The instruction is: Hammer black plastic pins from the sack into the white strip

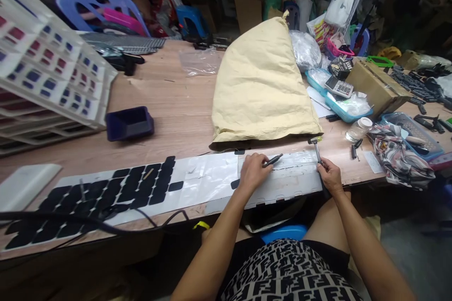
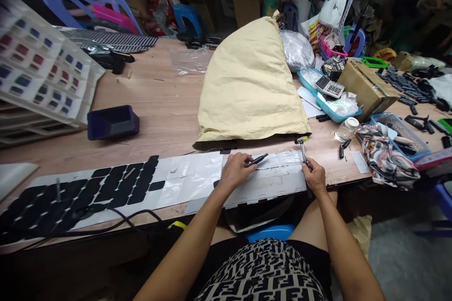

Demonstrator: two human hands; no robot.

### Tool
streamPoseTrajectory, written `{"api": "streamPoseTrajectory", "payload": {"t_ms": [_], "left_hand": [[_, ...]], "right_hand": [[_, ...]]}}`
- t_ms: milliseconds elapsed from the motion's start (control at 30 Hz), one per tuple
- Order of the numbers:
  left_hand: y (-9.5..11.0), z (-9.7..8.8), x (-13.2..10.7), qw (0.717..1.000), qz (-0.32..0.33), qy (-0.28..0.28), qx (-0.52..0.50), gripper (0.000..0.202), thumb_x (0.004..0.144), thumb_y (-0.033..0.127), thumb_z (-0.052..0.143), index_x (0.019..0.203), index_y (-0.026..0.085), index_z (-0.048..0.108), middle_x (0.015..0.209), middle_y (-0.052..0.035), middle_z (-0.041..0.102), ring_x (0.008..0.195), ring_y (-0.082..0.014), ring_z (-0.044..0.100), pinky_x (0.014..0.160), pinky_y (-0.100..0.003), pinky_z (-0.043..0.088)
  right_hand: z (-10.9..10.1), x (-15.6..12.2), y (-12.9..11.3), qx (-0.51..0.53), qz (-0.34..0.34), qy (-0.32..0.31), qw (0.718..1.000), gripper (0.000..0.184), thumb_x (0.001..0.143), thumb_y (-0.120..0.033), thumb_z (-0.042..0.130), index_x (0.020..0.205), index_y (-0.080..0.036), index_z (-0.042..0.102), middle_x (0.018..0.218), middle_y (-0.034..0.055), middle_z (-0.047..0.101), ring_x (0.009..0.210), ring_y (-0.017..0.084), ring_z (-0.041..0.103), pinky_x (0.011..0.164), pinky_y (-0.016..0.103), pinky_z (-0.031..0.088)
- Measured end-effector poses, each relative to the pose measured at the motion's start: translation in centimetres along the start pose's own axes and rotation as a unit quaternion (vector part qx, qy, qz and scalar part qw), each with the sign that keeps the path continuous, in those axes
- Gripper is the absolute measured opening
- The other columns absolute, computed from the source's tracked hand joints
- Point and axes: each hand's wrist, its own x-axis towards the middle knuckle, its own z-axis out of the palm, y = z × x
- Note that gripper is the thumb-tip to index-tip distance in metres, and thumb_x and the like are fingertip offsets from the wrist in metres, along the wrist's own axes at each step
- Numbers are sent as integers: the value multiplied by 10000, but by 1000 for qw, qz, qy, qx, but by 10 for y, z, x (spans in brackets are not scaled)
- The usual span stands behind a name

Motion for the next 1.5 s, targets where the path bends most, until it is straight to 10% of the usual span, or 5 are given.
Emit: {"api": "streamPoseTrajectory", "payload": {"t_ms": [300, 500, 833, 1500], "left_hand": [[16, 40, 28, 993, 84, 0, -82, 150, 774, 300, 742, 911, 256, 699, 909, -2, 676, 988, -239, 540, 893, -372, 382], [11, 43, 28, 992, 88, 0, -89, 113, 796, 326, 749, 876, 253, 719, 876, -1, 681, 964, -227, 546, 882, -362, 367], [12, 44, 29, 992, 90, 13, -88, 145, 809, 347, 760, 924, 259, 751, 895, -1, 692, 967, -229, 544, 862, -365, 359], [14, 40, 31, 992, 80, -1, -100, 142, 799, 341, 765, 916, 263, 743, 908, -7, 689, 984, -233, 541, 885, -371, 353]], "right_hand": [[-2, 0, 0, -6, -15, -11, 1000, 422, 862, -412, 612, 1171, -143, 713, 771, 28, 694, 674, 176, 633, 669, 283, 525], [-1, -15, -23, -130, -84, 42, 987, 416, 882, -398, 586, 1185, -148, 724, 839, 62, 687, 702, 188, 619, 696, 318, 533], [25, -50, -52, -202, -225, -42, 952, 335, 934, -290, 543, 1201, -177, 712, 933, 93, 739, 822, 230, 658, 783, 356, 557], [29, -46, -67, -221, -163, -36, 961, 352, 908, -330, 551, 1154, -162, 738, 787, 69, 673, 687, 202, 604, 681, 330, 527]]}}
